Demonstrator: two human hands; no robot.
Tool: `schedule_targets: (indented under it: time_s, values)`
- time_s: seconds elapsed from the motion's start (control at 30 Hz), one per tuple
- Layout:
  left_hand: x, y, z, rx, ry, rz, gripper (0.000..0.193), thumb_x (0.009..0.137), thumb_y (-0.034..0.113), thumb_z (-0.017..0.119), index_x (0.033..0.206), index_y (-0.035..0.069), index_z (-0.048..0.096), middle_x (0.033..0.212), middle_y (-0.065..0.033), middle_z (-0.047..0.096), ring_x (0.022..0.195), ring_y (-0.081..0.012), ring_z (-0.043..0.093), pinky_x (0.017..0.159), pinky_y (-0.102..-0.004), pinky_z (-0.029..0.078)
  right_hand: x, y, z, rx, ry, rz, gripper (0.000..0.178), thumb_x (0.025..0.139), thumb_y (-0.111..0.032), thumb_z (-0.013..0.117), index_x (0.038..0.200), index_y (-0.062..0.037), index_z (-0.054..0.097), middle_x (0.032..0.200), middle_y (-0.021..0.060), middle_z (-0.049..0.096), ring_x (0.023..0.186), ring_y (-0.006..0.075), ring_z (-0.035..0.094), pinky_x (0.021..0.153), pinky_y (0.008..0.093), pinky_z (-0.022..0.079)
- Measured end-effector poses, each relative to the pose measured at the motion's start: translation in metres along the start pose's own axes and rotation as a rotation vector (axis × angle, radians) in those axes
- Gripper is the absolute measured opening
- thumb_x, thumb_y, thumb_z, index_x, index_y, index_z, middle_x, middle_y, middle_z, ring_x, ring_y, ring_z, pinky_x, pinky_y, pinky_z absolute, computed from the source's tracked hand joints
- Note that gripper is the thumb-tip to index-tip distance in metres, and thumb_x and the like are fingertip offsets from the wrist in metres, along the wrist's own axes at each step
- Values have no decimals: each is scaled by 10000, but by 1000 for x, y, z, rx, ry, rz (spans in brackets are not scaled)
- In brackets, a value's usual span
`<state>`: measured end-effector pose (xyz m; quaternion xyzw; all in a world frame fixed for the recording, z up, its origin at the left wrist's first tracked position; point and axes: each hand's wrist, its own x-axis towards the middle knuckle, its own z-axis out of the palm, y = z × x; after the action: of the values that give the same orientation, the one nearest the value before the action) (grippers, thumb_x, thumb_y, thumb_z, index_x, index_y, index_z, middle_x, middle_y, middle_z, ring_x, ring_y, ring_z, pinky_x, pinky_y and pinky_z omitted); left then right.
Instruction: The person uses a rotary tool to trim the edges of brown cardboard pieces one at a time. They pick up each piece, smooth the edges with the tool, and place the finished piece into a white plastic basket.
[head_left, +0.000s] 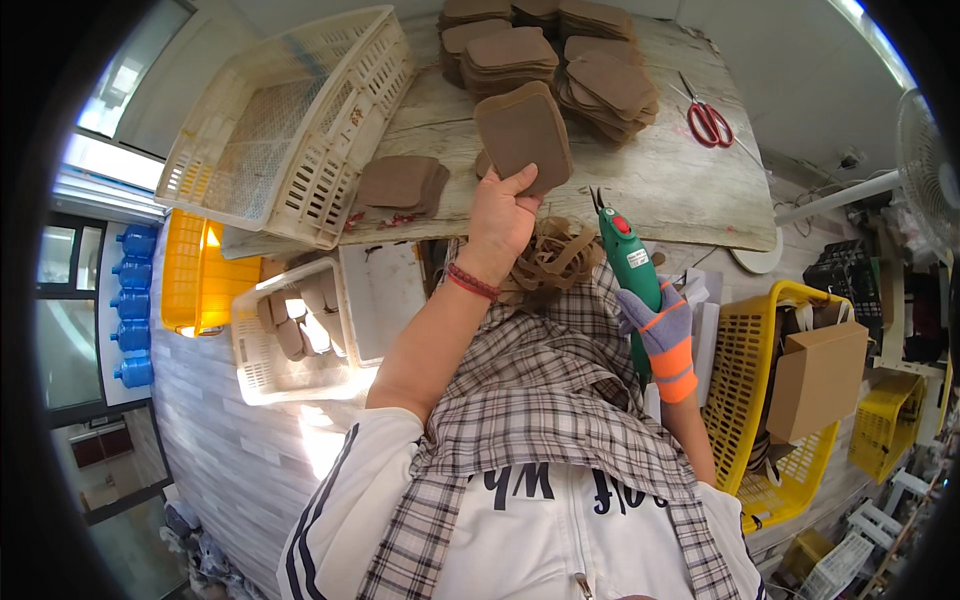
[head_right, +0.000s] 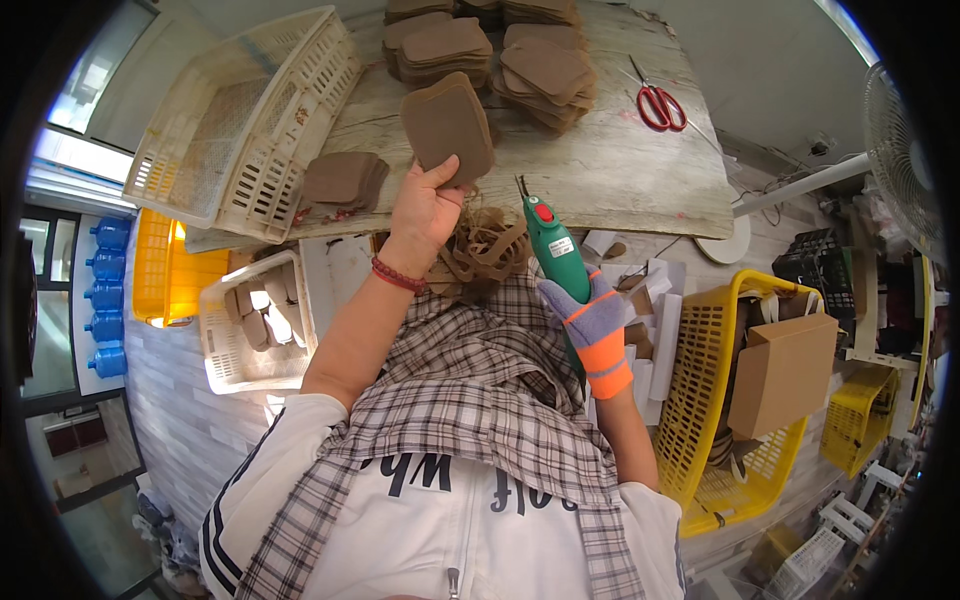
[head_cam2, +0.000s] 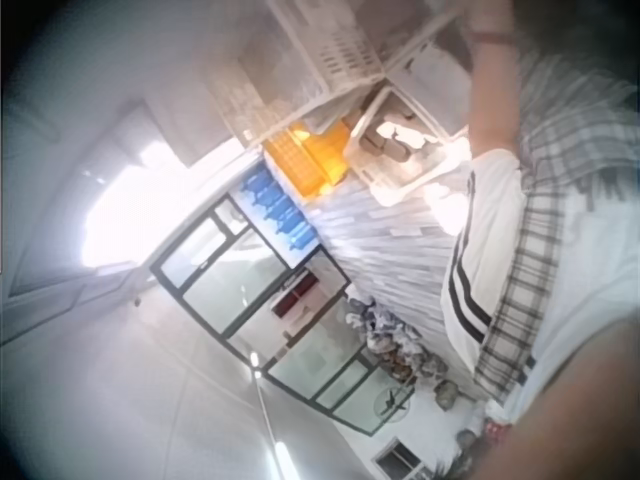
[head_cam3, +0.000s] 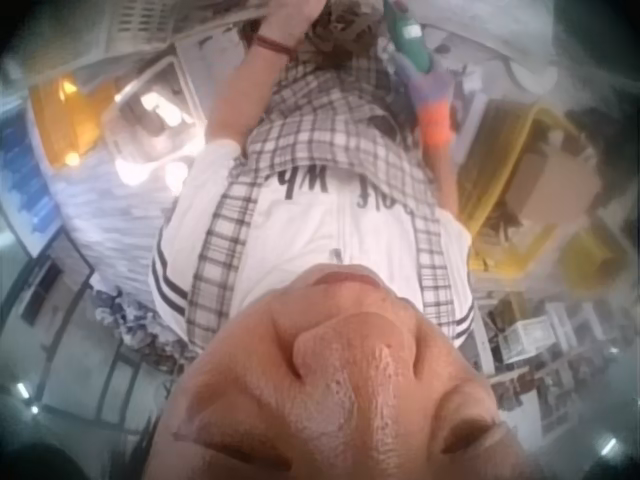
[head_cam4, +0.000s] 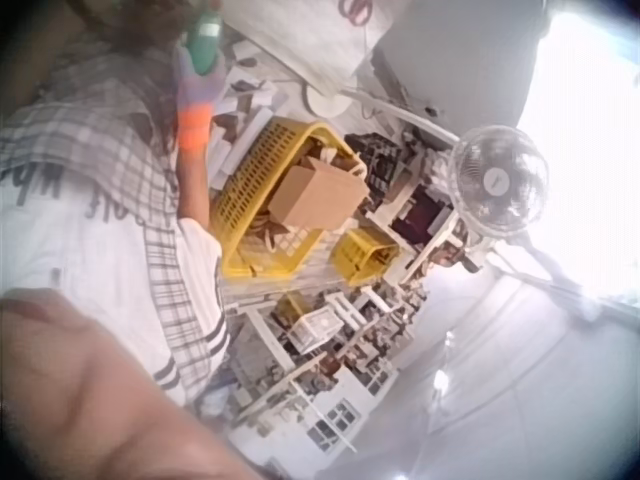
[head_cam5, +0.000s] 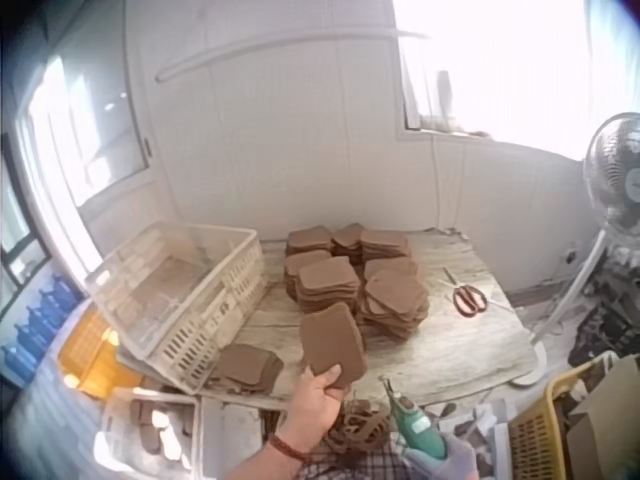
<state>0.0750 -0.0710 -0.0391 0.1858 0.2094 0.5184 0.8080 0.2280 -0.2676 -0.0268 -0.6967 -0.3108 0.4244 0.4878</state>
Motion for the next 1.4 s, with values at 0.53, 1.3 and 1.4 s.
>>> schedule_targets:
  time_s: [0.53,1.3,1.4]
  values:
    - [-12,-29,18,-264,43,-69,421,847,-11,598,1231,77,451,1196,-64,532,1107,-239,520,978,-404,434,-2,-23,1,88,-49,31,374,766,-178,754,1014,22,558,726,37,628,543,70,561,467,200,432]
    - [-40,-48,-6,112,-30,-202,317,863,-27,556,1166,55,512,1132,-79,591,1019,-212,584,888,-366,504,5,-39,-8,112,-11,25,315,783,-142,727,1009,16,573,727,36,617,564,75,561,467,200,443]
    - [-40,-38,-10,245,-60,-164,270,848,-23,580,1113,6,540,1073,-80,623,938,-178,616,822,-310,526,1,-43,-12,88,-12,31,325,778,-150,734,1009,14,576,726,31,615,566,72,558,476,203,451]
